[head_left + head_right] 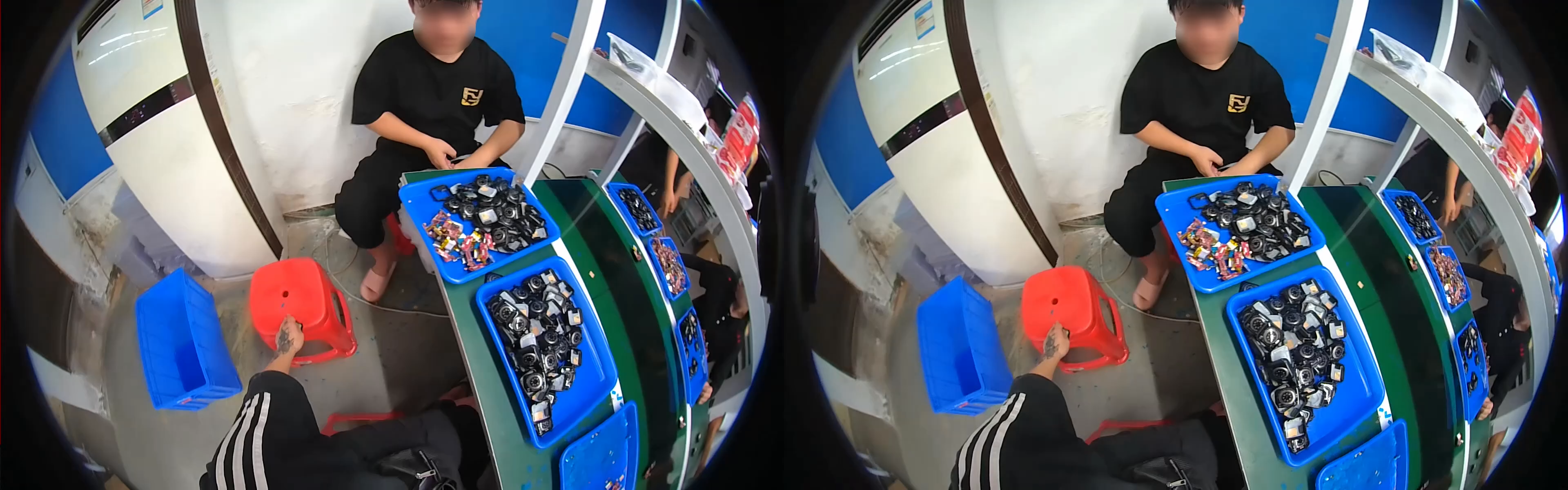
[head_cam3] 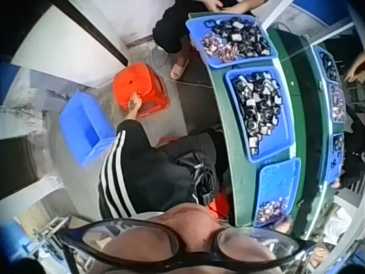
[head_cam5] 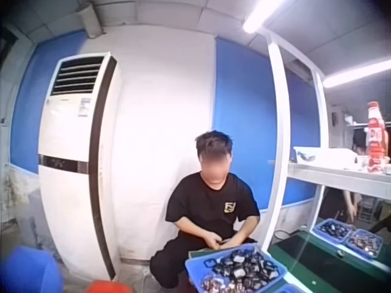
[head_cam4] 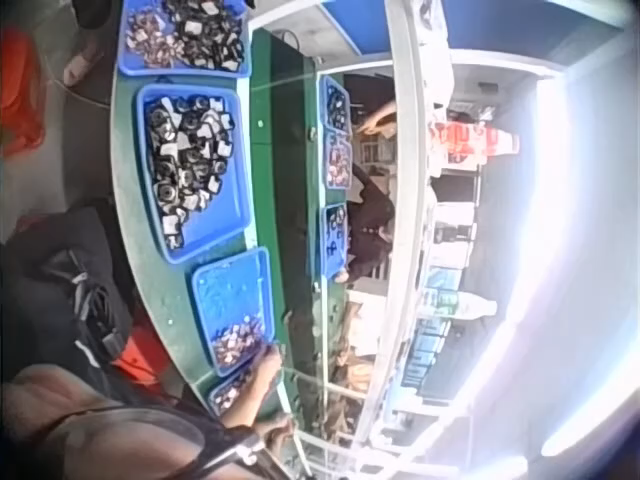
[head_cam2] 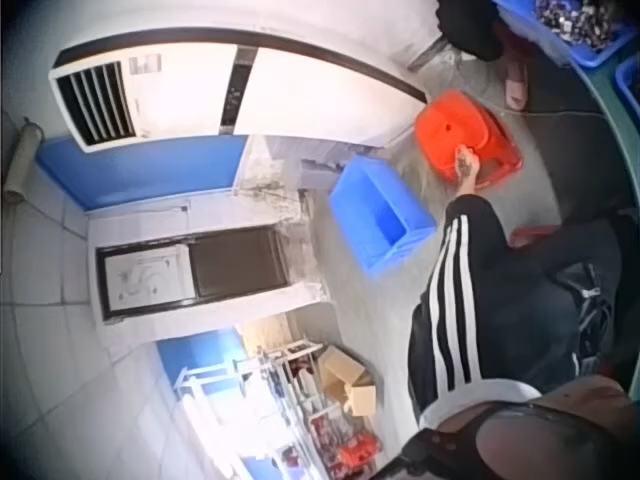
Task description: Assembling small electronic components into plastic housings at a production line.
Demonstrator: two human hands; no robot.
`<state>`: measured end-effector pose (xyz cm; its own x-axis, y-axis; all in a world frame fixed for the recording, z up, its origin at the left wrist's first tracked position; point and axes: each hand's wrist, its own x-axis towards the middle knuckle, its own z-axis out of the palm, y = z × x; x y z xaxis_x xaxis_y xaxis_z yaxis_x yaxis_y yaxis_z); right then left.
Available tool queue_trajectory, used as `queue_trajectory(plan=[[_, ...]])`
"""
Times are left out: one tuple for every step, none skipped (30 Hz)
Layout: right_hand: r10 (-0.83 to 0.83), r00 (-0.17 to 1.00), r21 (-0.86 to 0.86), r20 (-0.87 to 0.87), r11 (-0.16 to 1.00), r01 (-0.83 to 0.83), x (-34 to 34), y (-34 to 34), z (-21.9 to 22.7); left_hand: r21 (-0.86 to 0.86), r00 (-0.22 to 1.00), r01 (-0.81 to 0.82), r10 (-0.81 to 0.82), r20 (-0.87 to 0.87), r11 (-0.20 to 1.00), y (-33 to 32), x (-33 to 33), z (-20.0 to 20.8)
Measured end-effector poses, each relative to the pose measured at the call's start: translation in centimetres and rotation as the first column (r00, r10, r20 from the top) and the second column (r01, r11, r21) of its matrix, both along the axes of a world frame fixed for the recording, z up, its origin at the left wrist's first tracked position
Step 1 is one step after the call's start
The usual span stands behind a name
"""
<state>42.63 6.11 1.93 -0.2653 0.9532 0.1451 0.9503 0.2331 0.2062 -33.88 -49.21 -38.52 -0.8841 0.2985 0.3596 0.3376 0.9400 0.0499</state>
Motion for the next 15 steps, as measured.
queue_trajectory(plan=[[0.083, 0.994, 0.088, -0.073, 0.993, -0.077, 1.0, -0.6, 0.0, 0.192, 0.971, -0.185, 0.148, 0.190, 0.964, 2.9, 0.6, 1.7], [0.086, 0.994, 0.087, -0.069, 0.993, -0.080, 0.6, -0.8, 0.2, 0.323, 0.885, -0.396, 0.265, 0.382, 0.859, 4.2, 1.2, 4.2], [0.086, 0.986, 0.079, -0.144, 0.994, -0.075, -0.2, -0.6, 0.6, 0.386, 0.920, -0.374, 0.285, 0.268, 0.844, 3.4, 1.6, 4.5], [0.078, 0.974, 0.075, -0.214, 0.995, -0.063, -0.9, -0.6, 0.8, 0.381, 0.917, -0.382, 0.295, 0.267, 0.842, 3.4, 2.8, 5.2], [0.054, 0.976, 0.071, -0.209, 0.997, -0.040, -1.4, -1.6, 1.4, 0.545, 0.914, -0.364, 0.177, 0.364, 0.755, 5.5, 3.7, 6.9], [0.059, 0.961, 0.029, -0.268, 0.998, -0.053, -2.5, -2.5, 2.4, 0.687, 0.900, -0.360, 0.042, 0.433, 0.631, 6.9, 4.0, 8.1], [0.064, 0.938, -0.013, -0.341, 0.997, -0.073, -3.8, -2.7, 3.1, 0.817, 0.902, -0.303, -0.128, 0.412, 0.491, 7.3, 4.6, 8.1], [0.081, 0.940, 0.009, -0.331, 0.996, -0.083, -5.3, -3.2, 3.7, 0.820, 0.901, -0.278, -0.161, 0.403, 0.500, 9.2, 4.6, 10.0], [0.089, 0.939, 0.038, -0.332, 0.996, -0.081, -5.7, -3.6, 3.8, 0.902, 0.877, -0.226, -0.327, 0.353, 0.368, 12.0, 6.3, 13.5], [0.033, 0.912, 0.015, -0.410, 0.999, -0.030, -6.6, -4.3, 4.1, 0.953, 0.830, -0.198, -0.479, 0.287, 0.229, 14.2, 8.7, 17.6], [0.056, 0.903, -0.012, -0.427, 0.998, -0.068, -7.5, -4.5, 4.6, 0.963, 0.767, -0.207, -0.583, 0.268, 0.170, 15.7, 10.8, 22.1], [0.107, 0.714, 0.023, -0.692, 0.992, -0.126, -2.2, -1.0, 0.1, 0.968, 0.694, -0.234, -0.681, 0.233, 0.092, 17.7, 12.1, 25.9], [0.191, 0.748, 0.074, -0.635, 0.980, -0.186, -3.3, -0.7, -0.1, 0.976, 0.652, -0.212, -0.737, 0.179, 0.049, 19.1, 13.8, 28.8], [0.175, 0.696, 0.076, -0.696, 0.982, -0.170, -5.2, -1.1, 0.5, 0.981, 0.614, -0.196, -0.779, 0.124, 0.001, 20.6, 15.1, 31.0], [0.139, 0.687, 0.048, -0.713, 0.987, -0.151, -4.8, -1.3, 0.9, 0.976, 0.464, -0.200, -0.869, 0.171, 0.085, 22.2, 15.9, 33.1]])
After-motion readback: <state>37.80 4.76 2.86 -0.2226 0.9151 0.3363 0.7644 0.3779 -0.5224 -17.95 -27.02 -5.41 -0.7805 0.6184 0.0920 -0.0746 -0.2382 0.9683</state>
